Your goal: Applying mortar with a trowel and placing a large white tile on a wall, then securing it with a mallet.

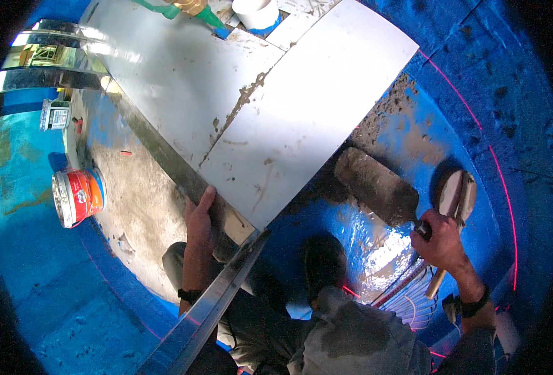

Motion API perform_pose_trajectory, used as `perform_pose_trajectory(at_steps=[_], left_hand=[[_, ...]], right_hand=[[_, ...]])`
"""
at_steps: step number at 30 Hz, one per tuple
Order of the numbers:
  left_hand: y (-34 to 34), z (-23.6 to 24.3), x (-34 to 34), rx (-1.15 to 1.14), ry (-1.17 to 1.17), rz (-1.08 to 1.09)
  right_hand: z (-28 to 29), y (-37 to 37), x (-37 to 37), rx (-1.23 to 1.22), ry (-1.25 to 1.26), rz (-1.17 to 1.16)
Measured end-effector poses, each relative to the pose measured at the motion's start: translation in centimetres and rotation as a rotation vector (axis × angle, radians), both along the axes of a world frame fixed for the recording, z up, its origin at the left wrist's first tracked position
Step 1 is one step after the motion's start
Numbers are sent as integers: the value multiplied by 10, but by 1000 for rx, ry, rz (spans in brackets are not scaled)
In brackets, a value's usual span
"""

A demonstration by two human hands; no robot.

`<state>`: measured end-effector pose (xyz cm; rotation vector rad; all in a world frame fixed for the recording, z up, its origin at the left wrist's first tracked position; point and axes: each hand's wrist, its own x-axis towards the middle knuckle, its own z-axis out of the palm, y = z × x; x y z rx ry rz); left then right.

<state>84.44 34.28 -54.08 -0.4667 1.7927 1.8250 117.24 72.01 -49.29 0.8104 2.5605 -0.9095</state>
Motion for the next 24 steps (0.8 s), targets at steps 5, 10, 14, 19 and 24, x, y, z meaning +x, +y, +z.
perform_pose_trajectory(at_steps=[5,10,14,19,24], left_hand=[[-2,-7,0,62,23,-26],[0,0,1,44,17,-14],[13,1,1,53,4,-26],[-10,-17,1,85,-11,58],[-11,-12,-1,47,1,4]], right_hand=[[-4,1,2,2,22,23],[0,-1,-2,-35,-43,-29],[2,1,5,1,-8,-36],[-7,-1,3,19,-30,26],[0,-4,-2,14,48,31]])
